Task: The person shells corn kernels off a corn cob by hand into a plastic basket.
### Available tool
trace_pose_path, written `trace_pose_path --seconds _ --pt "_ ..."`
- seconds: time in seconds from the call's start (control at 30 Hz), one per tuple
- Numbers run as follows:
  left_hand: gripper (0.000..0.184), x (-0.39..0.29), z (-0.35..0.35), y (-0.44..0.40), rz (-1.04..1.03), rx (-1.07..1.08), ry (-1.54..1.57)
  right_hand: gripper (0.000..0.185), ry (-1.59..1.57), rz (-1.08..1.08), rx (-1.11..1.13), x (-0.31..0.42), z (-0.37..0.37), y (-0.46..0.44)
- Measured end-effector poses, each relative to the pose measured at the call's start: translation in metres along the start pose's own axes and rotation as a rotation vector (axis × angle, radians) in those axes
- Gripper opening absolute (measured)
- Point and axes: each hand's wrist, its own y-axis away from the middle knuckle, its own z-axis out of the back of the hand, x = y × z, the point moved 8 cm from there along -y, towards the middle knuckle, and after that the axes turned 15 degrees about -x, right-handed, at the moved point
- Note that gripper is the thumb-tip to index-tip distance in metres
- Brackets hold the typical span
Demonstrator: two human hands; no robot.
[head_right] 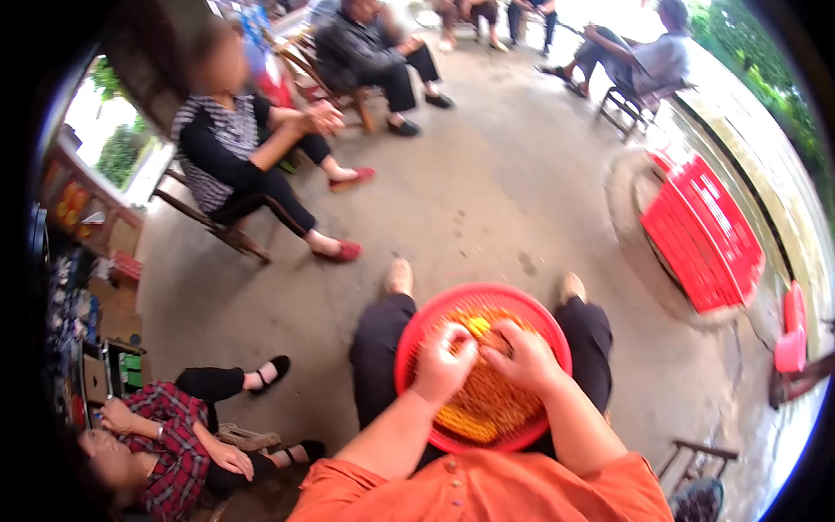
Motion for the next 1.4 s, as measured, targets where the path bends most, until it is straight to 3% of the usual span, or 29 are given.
trace_pose_path --seconds 0.07,0.4,0.6,0.67,0.83,1.03,1.1,1.2,1.4 --pt "0.01 0.0 0.002 -0.001 -0.057 -0.01 -0.076 0.042 0.017 -0.029 0.028 0.002 0.0 0.0" --pt "0.01 0.002 0.003 -0.001 0.066 0.014 -0.052 0.039 -0.092 -0.103 0.085 0.002 -0.004 0.002" --pt "0.007 -0.003 0.002 -0.002 0.059 0.073 -0.083 0.034 -0.302 -0.323 0.163 -0.029 -0.019 0.009" --pt "0.007 -0.016 0.003 -0.003 -0.032 0.085 -0.085 0.027 -0.51 -0.601 0.22 -0.028 -0.021 0.015" --pt "0.01 -0.022 0.001 0.002 -0.052 0.074 -0.022 0.022 -0.615 -0.605 0.208 -0.027 -0.018 0.011" --pt "0.005 0.017 -0.012 0.007 0.109 0.203 -0.033 0.022 -0.666 -0.633 0.113 -0.027 -0.013 0.007" --pt "0.007 0.024 -0.015 0.009 0.261 0.13 0.248 0.022 -0.665 -0.606 0.093 -0.025 -0.01 0.005" --pt "0.008 0.039 -0.022 0.011 0.443 0.203 0.388 0.022 -0.664 -0.579 0.109 -0.023 -0.012 0.005" --pt "0.01 0.06 -0.023 0.016 0.612 0.219 0.427 0.025 -0.682 -0.584 0.133 -0.028 -0.015 0.008"
